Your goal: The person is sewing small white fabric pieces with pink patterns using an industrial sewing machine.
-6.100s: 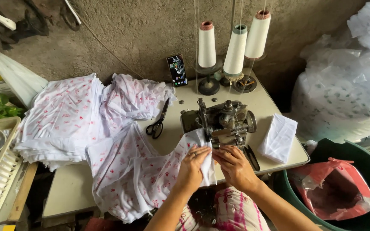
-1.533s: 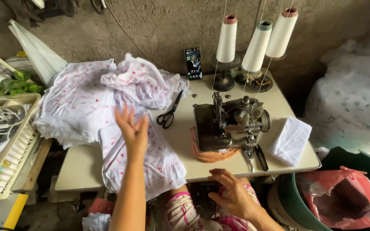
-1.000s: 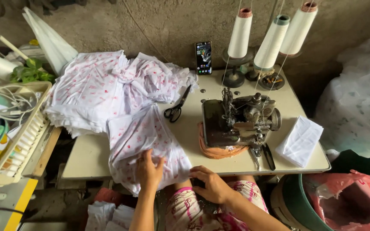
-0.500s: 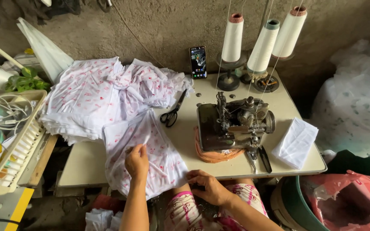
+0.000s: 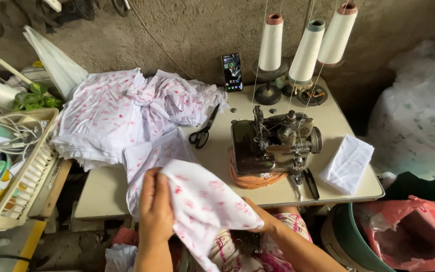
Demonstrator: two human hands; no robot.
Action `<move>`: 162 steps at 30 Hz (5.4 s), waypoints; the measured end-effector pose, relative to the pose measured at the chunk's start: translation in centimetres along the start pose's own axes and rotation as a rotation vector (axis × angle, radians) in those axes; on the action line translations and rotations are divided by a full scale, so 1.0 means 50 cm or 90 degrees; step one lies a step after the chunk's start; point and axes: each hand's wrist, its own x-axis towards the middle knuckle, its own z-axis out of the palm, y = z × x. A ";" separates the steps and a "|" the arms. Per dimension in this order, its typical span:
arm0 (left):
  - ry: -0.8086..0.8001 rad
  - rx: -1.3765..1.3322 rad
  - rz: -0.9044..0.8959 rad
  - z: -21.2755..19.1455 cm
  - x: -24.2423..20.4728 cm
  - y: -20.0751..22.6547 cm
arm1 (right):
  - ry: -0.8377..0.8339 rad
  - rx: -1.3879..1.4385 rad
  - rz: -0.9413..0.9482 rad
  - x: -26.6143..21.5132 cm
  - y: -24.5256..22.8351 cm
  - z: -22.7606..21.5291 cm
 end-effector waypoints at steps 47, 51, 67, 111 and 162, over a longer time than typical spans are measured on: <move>0.017 0.034 0.047 0.131 -0.147 -0.218 | 0.199 0.368 -0.057 -0.064 -0.082 0.010; 0.003 0.183 0.285 0.146 -0.135 -0.235 | 0.219 0.372 0.026 -0.055 -0.096 0.021; 0.059 0.171 0.283 0.164 -0.115 -0.247 | 0.264 0.383 -0.036 -0.032 -0.061 0.033; -0.266 0.217 0.345 0.098 0.212 -0.003 | -0.108 0.306 -0.136 -0.081 -0.108 -0.091; -0.313 0.093 0.111 0.652 -0.027 -0.398 | 0.522 -0.434 0.198 -0.209 0.203 -0.546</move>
